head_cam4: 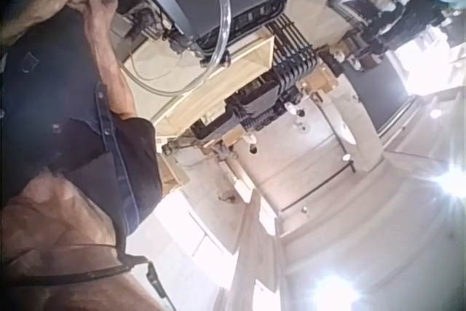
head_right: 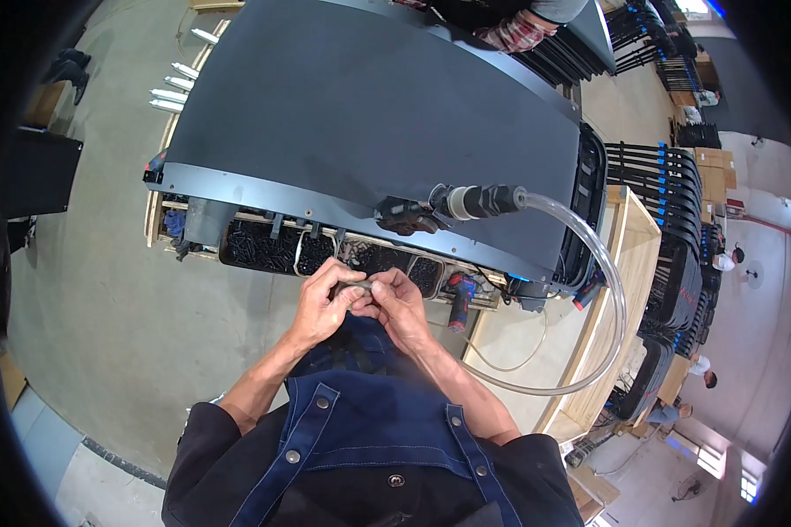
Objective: Assemble treadmill components, including the belt and motor cover, on a production line.
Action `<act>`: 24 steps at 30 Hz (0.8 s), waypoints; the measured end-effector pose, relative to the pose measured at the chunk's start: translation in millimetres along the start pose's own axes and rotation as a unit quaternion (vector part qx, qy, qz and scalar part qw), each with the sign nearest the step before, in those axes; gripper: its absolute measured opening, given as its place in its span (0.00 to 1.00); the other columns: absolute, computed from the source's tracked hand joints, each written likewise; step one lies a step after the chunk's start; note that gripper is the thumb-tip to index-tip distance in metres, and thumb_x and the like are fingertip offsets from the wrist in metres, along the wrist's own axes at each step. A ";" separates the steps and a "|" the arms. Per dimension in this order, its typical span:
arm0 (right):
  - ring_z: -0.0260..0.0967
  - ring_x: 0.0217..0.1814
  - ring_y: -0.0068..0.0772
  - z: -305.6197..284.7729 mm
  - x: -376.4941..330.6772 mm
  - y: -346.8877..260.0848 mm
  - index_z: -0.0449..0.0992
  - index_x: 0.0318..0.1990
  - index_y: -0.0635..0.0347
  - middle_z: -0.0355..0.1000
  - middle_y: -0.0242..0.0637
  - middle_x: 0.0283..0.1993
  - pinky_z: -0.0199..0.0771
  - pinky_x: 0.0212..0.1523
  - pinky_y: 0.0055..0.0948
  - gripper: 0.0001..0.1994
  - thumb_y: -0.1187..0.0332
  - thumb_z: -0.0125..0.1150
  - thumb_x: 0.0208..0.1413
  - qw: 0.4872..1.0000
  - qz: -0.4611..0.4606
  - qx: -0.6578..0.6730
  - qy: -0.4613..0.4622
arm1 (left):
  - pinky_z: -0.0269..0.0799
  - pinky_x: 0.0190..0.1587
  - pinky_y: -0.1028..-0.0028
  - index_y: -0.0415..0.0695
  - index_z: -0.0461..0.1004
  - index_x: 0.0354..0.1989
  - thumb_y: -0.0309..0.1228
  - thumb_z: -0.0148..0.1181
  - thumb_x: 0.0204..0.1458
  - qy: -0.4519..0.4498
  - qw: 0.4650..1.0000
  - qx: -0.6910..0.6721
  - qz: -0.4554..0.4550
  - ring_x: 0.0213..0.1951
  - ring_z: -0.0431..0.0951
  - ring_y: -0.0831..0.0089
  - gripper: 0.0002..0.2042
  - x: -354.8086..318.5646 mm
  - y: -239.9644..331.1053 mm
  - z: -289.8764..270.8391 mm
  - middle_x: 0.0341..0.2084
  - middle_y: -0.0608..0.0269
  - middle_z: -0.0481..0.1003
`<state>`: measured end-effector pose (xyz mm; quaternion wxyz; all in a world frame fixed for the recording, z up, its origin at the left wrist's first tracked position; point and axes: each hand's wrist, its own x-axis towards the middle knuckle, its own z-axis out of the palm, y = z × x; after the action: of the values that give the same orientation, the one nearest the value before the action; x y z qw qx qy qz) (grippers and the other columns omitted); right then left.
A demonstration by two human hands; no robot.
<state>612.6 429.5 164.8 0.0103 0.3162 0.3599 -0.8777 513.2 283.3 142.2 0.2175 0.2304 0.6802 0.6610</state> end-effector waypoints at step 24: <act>0.73 0.58 0.42 62.1 67.0 -121.7 0.69 0.62 0.60 0.74 0.49 0.56 0.74 0.60 0.43 0.40 0.75 0.82 0.37 0.902 -0.238 -0.332 -0.140 | 0.58 0.23 0.78 0.50 0.76 0.38 0.38 0.61 0.62 -0.137 0.731 -0.564 -0.358 0.23 0.67 0.81 0.07 106.4 -137.9 33.9 0.24 0.73 0.70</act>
<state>495.1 494.1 236.8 -0.0445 0.0729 0.6895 -0.7192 444.9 371.5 4.2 0.6192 -0.1074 0.1768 0.7575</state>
